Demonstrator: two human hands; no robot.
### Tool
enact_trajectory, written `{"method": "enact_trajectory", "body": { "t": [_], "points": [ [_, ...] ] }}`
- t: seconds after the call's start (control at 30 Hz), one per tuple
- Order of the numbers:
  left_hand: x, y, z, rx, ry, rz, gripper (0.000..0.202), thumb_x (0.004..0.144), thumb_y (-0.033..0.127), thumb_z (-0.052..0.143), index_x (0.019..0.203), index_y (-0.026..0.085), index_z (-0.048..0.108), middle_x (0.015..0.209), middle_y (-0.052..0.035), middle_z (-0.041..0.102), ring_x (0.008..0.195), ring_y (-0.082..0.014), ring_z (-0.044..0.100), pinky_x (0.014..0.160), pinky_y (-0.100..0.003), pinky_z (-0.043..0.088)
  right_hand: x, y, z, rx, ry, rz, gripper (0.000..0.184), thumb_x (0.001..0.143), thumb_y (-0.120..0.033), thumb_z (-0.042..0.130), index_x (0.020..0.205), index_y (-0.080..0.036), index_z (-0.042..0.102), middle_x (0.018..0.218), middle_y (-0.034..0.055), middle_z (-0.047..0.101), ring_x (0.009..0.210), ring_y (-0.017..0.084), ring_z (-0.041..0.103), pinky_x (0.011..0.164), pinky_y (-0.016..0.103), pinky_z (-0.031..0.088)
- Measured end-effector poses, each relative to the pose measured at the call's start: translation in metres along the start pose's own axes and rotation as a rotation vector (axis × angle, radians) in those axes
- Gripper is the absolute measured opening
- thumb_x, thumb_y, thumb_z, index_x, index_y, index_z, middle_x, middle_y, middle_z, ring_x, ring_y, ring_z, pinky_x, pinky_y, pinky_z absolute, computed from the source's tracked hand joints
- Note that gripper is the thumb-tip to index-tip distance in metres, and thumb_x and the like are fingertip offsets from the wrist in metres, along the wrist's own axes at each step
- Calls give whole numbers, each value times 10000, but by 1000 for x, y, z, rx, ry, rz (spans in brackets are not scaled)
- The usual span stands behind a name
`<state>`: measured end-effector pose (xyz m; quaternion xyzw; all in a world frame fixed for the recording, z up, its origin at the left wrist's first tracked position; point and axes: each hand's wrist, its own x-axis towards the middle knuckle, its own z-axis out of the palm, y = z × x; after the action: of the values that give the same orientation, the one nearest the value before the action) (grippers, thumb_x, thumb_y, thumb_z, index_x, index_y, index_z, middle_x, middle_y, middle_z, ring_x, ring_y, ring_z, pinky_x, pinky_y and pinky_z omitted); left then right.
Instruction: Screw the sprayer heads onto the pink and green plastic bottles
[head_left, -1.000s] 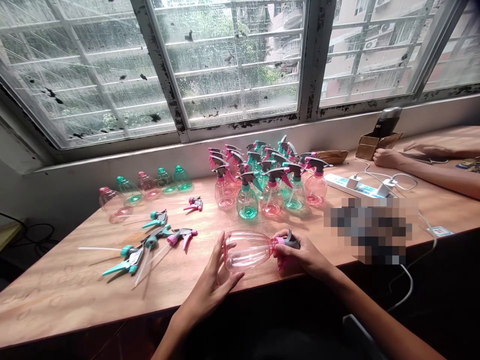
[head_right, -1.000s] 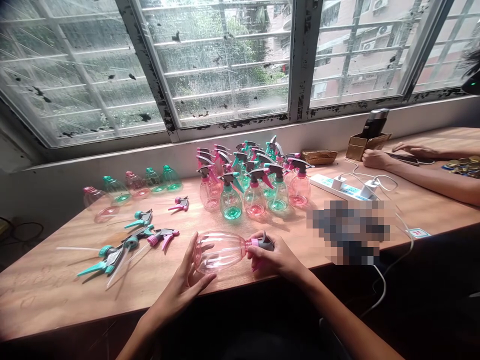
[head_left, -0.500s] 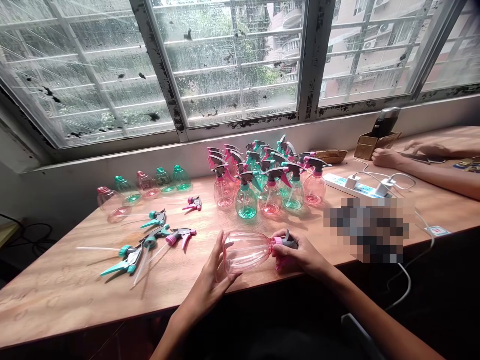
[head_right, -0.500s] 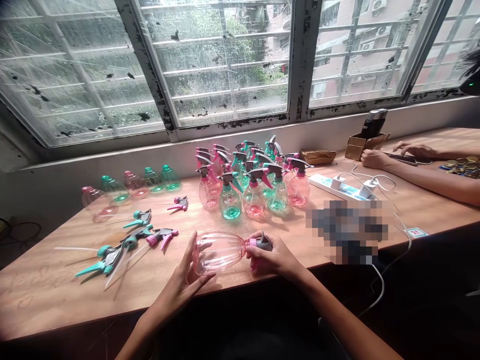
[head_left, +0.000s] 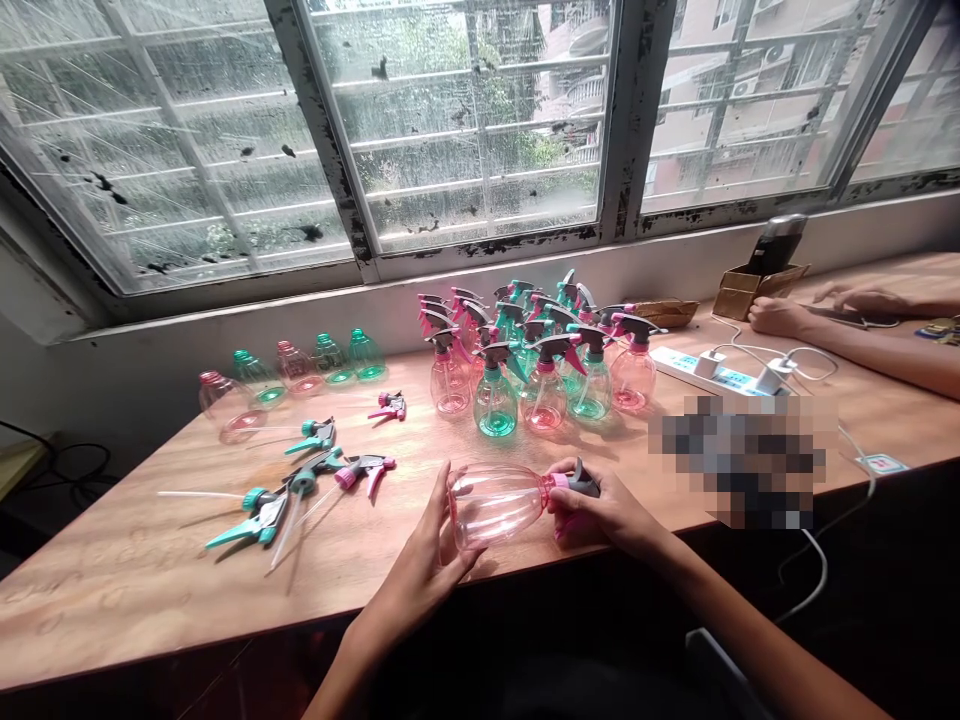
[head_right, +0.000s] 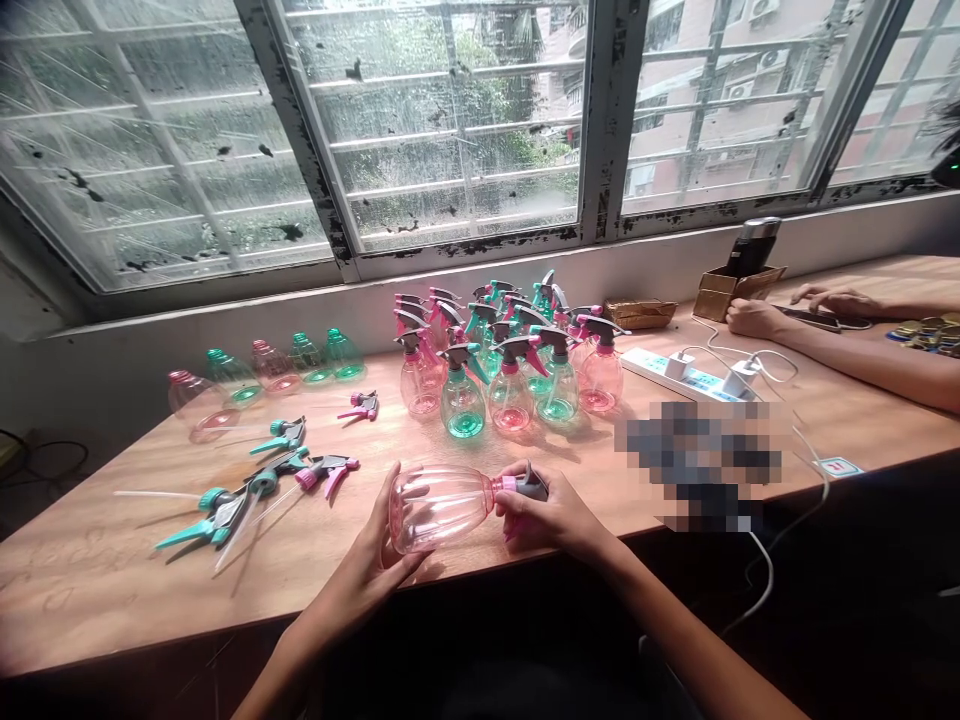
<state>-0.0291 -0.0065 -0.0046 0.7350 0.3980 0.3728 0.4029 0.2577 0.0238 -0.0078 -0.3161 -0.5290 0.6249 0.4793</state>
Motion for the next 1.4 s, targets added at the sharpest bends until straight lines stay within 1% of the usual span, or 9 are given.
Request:
{"method": "enact_trajectory", "body": {
  "t": [0.1,0.3,0.43,0.63,0.73,0.9,1.17,1.27,1.4],
  "points": [
    [0,2,0,-26,0,-37,1009,951,380,690,1629,412,-57,1688,-153,257,1476,-359,439,1171,-583,406,0,0,-1,-4,-7,10,488,770,-515,872,996,-186,593,751,24,731,611,204,706,596,346,609],
    [-1,15,0,59,7,-79,1037,904,394,748,1648,357,27,1717,-143,197,1529,-374,340,1243,-585,280,-1,-3,-1,-33,-9,13,489,754,-524,880,968,-184,601,746,26,733,618,206,706,608,336,590],
    [0,10,-1,61,22,-26,1047,901,380,752,1649,351,20,1719,-139,196,1560,-377,260,1258,-602,211,-1,-4,-1,-44,-3,14,480,763,-521,873,968,-183,601,731,26,736,608,204,704,610,334,585],
    [0,1,0,28,4,-44,1026,953,377,682,1622,416,-95,1718,-137,187,1501,-352,401,1208,-588,334,-1,-3,-1,-35,-13,17,478,767,-515,869,975,-188,588,739,24,739,604,208,715,604,339,592],
    [0,9,1,-13,-5,-52,1067,913,363,737,1636,389,-47,1724,-149,168,1491,-366,414,1210,-572,338,-1,-2,-1,-40,-11,15,477,773,-517,864,980,-189,586,730,22,739,598,209,719,601,339,595],
    [1,18,0,105,24,-57,975,923,402,719,1652,329,76,1715,-146,214,1557,-356,283,1266,-563,222,-1,-1,-1,-45,-9,11,475,774,-512,867,981,-186,591,724,24,740,590,209,718,583,336,596],
    [-2,12,2,8,30,-86,1022,954,405,680,1636,359,-80,1626,-166,394,1432,-344,504,1183,-569,390,-2,-2,-1,-20,-3,20,485,755,-512,882,983,-190,600,745,25,747,602,218,725,593,344,601],
    [-1,15,1,-29,15,-88,1026,936,407,705,1643,358,-37,1664,-175,320,1448,-373,474,1152,-559,438,-2,-4,0,-35,-4,14,481,758,-521,877,969,-190,598,718,23,744,592,217,723,601,345,598],
    [0,15,0,0,24,-45,959,941,388,702,1641,400,46,1727,-116,171,1505,-369,384,1166,-534,437,-2,-6,0,-34,-4,2,486,755,-518,879,977,-187,602,724,23,745,595,212,721,603,340,595]
  ]
}}
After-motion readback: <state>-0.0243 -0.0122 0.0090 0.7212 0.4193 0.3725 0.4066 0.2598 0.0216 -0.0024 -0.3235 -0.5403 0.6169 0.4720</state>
